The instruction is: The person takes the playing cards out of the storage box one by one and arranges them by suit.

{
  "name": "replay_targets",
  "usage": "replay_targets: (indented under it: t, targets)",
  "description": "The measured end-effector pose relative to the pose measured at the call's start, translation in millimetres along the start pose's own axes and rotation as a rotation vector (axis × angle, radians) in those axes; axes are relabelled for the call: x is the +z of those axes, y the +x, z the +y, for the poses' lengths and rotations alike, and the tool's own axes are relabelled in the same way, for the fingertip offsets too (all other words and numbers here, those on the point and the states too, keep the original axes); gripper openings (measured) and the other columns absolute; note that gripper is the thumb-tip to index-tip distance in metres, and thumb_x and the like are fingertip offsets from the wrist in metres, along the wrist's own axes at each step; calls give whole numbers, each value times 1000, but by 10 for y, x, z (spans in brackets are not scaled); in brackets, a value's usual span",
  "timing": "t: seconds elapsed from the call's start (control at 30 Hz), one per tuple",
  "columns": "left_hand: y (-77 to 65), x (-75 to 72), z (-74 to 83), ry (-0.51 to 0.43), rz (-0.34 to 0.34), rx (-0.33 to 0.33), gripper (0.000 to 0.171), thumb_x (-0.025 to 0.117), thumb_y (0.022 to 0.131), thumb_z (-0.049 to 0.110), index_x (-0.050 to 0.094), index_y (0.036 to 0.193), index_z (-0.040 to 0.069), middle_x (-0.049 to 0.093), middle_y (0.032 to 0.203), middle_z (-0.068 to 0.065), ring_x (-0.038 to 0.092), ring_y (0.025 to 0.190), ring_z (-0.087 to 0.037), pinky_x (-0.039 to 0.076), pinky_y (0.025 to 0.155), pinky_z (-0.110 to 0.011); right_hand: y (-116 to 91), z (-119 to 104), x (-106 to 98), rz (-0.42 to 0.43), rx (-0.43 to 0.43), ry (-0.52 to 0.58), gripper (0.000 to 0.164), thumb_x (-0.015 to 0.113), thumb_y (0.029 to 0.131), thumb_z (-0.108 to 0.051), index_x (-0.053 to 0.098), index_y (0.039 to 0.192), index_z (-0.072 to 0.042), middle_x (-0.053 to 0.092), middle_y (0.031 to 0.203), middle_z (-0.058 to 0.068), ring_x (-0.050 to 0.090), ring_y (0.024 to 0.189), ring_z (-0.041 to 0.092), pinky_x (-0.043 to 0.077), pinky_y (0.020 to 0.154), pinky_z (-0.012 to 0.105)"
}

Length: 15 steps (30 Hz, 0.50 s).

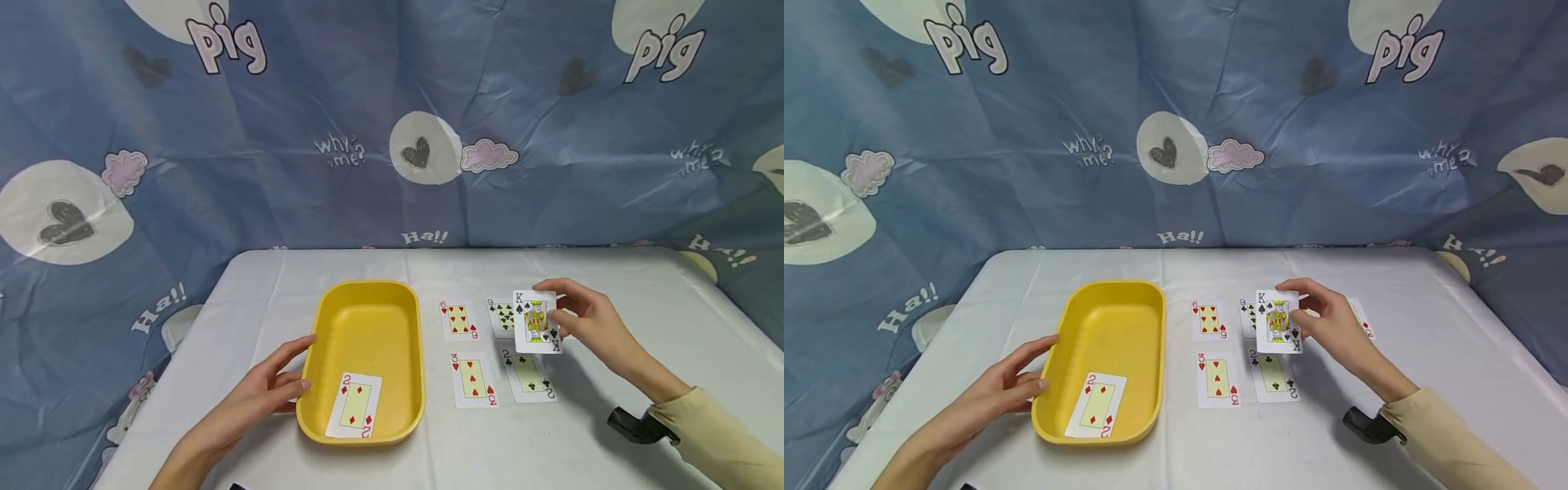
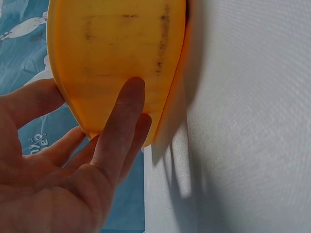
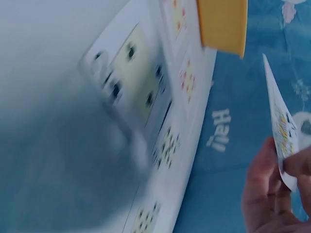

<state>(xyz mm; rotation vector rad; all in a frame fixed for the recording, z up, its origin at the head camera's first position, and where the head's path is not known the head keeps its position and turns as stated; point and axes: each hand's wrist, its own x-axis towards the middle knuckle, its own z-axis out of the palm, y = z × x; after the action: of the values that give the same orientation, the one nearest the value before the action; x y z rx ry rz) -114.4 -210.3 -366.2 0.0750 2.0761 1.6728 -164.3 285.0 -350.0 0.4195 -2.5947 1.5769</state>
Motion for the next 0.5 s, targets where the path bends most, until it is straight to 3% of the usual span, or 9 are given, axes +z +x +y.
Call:
replay_targets:
  t: [0.3,0.5]
  targets:
    - [10,2,7,-1,1,-10,68,65,96,24,30,154,22,36,151,-21,61,111,-29,55,86,-44,-240,301,-303,-72,95,-103,41,63,85,7,61,124,-6,57,119,-8,61,82,10,53,55,33]
    - [12,-3,-3,-9,-3,-2,68,65,96,23,30,154,22,33,153,-20,61,111,-29,55,86,-44,-370,575,-430,-124,76,-224,37,71,81,4,64,117,-5,60,105,3,59,75,8,50,54,28]
